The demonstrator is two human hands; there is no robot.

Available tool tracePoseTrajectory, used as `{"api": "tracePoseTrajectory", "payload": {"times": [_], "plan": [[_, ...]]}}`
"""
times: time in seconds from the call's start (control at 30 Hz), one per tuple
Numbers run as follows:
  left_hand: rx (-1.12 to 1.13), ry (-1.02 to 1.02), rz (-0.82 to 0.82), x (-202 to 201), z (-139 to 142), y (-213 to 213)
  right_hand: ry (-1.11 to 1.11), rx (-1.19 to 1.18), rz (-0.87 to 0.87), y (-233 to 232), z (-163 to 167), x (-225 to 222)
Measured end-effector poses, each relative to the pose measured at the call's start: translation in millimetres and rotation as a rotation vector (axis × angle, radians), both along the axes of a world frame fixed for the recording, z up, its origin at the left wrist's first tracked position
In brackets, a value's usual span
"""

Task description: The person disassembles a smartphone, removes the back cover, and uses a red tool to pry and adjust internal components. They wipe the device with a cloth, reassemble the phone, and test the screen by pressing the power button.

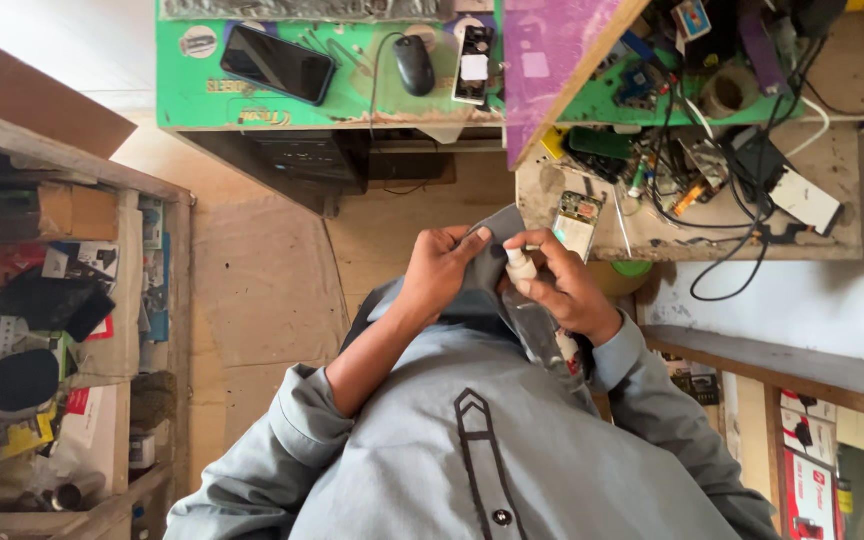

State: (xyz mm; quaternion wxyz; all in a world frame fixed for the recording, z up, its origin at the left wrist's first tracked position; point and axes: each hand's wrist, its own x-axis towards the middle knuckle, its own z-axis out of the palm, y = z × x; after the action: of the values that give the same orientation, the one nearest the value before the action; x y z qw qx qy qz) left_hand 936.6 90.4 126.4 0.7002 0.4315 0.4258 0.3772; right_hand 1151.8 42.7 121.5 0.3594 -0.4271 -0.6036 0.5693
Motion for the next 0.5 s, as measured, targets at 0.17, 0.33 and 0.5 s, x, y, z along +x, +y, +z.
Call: {"api": "tracePoseTrajectory", "payload": {"times": [0.17,0.33,0.5], "plan": [[-0.021,0.012,0.007,-15,2,-2,-0.014,0.036,0.006,1,-5,-12],[0.015,0.194,0.033,-33,0,-3,0.3,0.138,-0.226,-7,-2,-1],[0.076,0.214,0.018,-45,2,-6,0.09,0.519,-0.936,-7,14,96]]}}
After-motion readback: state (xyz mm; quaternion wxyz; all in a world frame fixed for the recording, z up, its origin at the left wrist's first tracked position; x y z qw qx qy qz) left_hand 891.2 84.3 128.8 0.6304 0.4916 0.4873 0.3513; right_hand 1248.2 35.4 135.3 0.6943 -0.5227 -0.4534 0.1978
